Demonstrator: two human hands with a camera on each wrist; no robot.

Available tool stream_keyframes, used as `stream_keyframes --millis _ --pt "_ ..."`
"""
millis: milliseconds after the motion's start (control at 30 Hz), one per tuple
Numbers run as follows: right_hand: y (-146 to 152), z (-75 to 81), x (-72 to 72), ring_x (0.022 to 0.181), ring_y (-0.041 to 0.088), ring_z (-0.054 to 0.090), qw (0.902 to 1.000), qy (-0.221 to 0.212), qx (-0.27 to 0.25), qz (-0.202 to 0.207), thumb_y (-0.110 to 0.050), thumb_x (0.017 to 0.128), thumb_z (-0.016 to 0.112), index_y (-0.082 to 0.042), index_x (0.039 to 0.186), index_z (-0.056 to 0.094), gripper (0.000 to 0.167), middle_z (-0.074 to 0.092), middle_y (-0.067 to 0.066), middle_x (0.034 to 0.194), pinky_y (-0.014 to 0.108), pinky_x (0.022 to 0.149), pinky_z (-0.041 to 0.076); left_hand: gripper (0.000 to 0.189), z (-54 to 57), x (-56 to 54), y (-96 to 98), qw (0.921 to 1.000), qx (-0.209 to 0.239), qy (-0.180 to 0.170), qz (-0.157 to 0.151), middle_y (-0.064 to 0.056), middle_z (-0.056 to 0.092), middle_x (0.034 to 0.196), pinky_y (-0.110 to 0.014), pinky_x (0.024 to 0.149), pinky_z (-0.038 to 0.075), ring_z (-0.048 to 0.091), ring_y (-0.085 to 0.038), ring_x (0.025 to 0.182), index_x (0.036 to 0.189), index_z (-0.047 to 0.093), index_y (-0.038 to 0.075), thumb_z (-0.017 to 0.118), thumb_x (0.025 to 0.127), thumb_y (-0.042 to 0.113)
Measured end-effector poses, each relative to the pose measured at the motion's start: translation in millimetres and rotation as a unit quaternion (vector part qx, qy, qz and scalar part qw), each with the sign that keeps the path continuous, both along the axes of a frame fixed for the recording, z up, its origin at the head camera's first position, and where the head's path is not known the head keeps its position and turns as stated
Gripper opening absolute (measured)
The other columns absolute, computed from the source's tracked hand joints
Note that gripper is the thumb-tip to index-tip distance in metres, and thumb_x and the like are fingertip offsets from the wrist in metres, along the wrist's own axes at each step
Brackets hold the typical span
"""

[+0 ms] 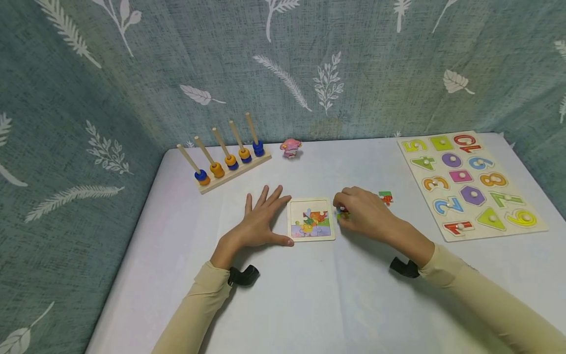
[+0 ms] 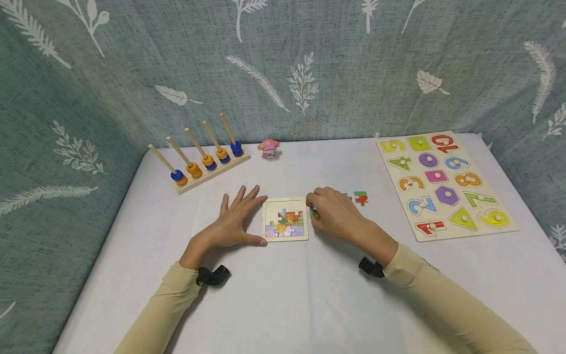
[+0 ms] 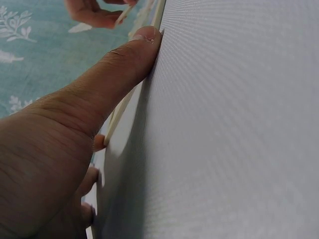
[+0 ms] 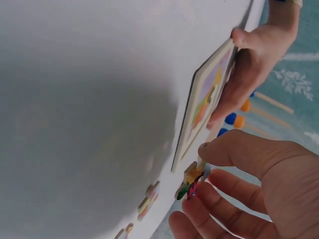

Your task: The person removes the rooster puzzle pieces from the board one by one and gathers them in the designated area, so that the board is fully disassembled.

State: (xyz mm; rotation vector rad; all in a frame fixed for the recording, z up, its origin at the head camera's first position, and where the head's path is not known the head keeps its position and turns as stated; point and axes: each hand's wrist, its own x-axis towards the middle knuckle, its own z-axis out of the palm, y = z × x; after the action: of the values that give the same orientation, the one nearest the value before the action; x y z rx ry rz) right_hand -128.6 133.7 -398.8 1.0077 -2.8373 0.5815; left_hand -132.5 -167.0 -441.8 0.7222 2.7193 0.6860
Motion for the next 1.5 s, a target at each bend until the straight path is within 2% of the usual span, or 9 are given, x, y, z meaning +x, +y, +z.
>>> stream_keyframes --millis 233,967,1233,1500 --pt "8 -1.6 -0.2 0.073 0.016 0.052 0.9998 -0.003 0.022 -0.003 -0.005 0.075 0.08 -0.005 0.094 0.071 0.021 0.062 0.002 0.083 0.033 0.064 0.047 0.114 0.0 -0.8 -0.4 1.0 0.001 -0.001 -0.001 -0.002 0.004 0.168 -0.063 0.11 -0.018 -0.011 -0.031 0.152 0.159 0.029 0.023 0.084 0.068 0.063" --pt "15 -11.4 -0.2 0.072 0.016 0.053 0.9989 -0.028 0.039 0.001 -0.003 0.074 0.08 -0.008 0.091 0.075 0.019 0.062 0.0 0.083 0.037 0.067 0.048 0.114 -1.9 0.3 -2.1 0.9999 0.007 0.003 -0.009 -0.003 0.003 0.168 -0.064 0.11 -0.018 -0.011 -0.032 0.151 0.16 0.028 0.022 0.084 0.069 0.063" --pt "14 -13.7 -0.8 0.076 0.019 0.06 0.9993 -0.013 0.03 0.015 -0.001 0.073 0.081 -0.007 0.09 0.077 0.019 0.066 0.003 0.086 0.039 0.068 0.052 0.114 -0.6 1.6 -2.9 0.9999 0.011 0.004 -0.006 -0.003 0.004 0.168 -0.064 0.11 -0.017 -0.01 -0.033 0.152 0.159 0.029 0.021 0.085 0.069 0.062" --pt "14 -13.2 1.5 0.073 0.016 0.058 0.9997 -0.013 0.02 0.012 0.0 0.073 0.081 -0.008 0.09 0.077 0.018 0.065 0.002 0.085 0.035 0.065 0.05 0.114 -1.0 1.4 -3.4 0.9999 0.01 0.005 -0.007 -0.003 0.004 0.168 -0.064 0.11 -0.017 -0.01 -0.033 0.152 0.159 0.029 0.022 0.084 0.069 0.062"
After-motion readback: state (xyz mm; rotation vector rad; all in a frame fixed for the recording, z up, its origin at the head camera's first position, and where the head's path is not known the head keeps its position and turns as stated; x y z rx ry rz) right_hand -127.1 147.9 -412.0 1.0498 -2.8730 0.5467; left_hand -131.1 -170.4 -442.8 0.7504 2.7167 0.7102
